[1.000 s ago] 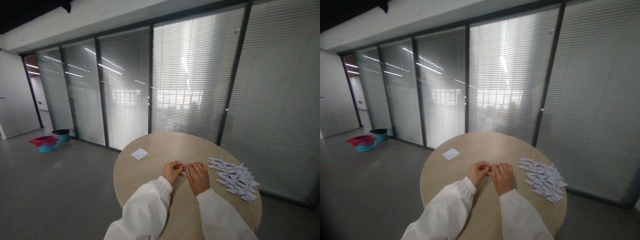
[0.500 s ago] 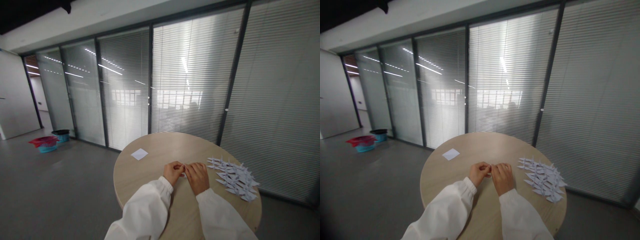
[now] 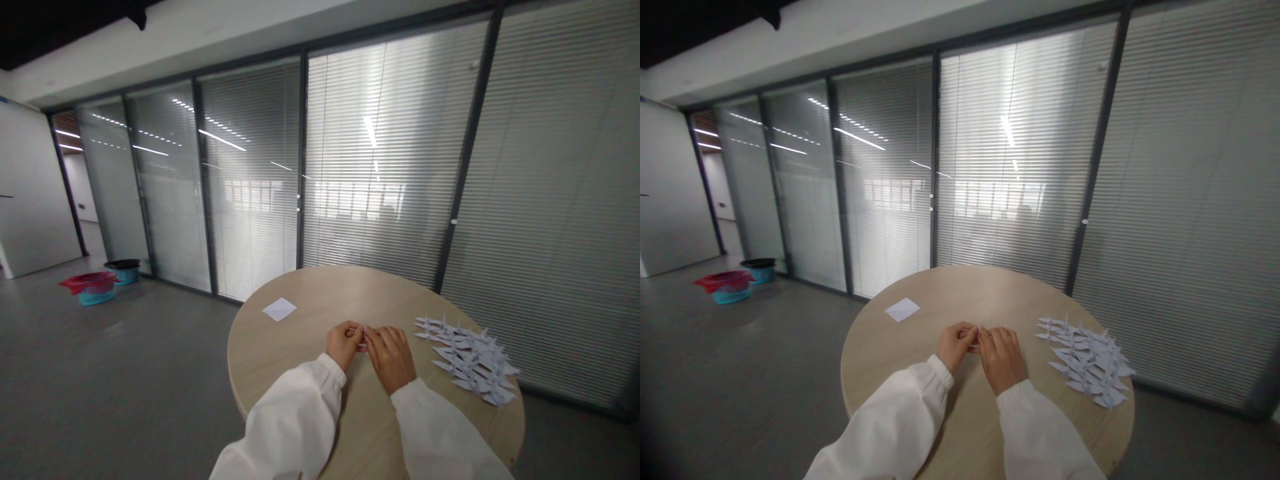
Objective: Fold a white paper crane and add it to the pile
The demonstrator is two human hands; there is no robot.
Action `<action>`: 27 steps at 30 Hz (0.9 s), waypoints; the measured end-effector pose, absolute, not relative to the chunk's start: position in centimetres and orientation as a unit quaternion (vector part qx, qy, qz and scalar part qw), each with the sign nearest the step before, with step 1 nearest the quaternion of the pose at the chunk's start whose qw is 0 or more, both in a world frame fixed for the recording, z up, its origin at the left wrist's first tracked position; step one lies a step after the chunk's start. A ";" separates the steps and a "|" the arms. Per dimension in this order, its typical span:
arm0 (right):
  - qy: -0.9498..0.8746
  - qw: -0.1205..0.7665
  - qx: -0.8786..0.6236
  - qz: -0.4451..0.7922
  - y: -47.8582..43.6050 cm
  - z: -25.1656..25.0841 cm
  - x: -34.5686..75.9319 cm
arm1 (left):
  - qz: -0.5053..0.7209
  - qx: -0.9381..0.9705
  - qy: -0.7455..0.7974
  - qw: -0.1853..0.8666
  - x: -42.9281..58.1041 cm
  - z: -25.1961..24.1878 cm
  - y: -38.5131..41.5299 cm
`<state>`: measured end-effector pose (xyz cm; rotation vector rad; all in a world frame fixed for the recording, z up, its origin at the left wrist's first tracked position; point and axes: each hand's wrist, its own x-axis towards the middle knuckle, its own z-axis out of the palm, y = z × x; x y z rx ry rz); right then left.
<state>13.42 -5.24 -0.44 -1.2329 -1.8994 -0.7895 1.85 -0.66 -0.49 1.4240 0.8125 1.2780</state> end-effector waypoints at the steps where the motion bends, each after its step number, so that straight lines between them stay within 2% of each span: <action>1: -0.740 0.359 -0.483 -0.301 -5.2 -0.5 13.4 | 0.529 0.599 0.340 0.496 1.8 -0.6 -0.6; 6: -0.737 0.355 -0.493 -0.296 -4.7 -1.0 13.8 | 0.517 0.647 0.361 0.428 1.7 -0.7 -0.3; 12: -0.727 0.404 -0.483 -0.272 -4.3 -1.4 14.4 | 0.497 0.696 0.324 0.404 1.1 0.0 -1.0; 18: -0.701 0.495 -0.492 -0.146 -4.5 -1.4 14.4 | 0.505 0.674 0.290 0.455 0.9 -0.1 -0.6; 27: -0.673 0.559 -0.484 0.017 -4.4 -1.5 14.3 | 0.500 0.647 0.290 0.498 0.9 -0.3 -0.1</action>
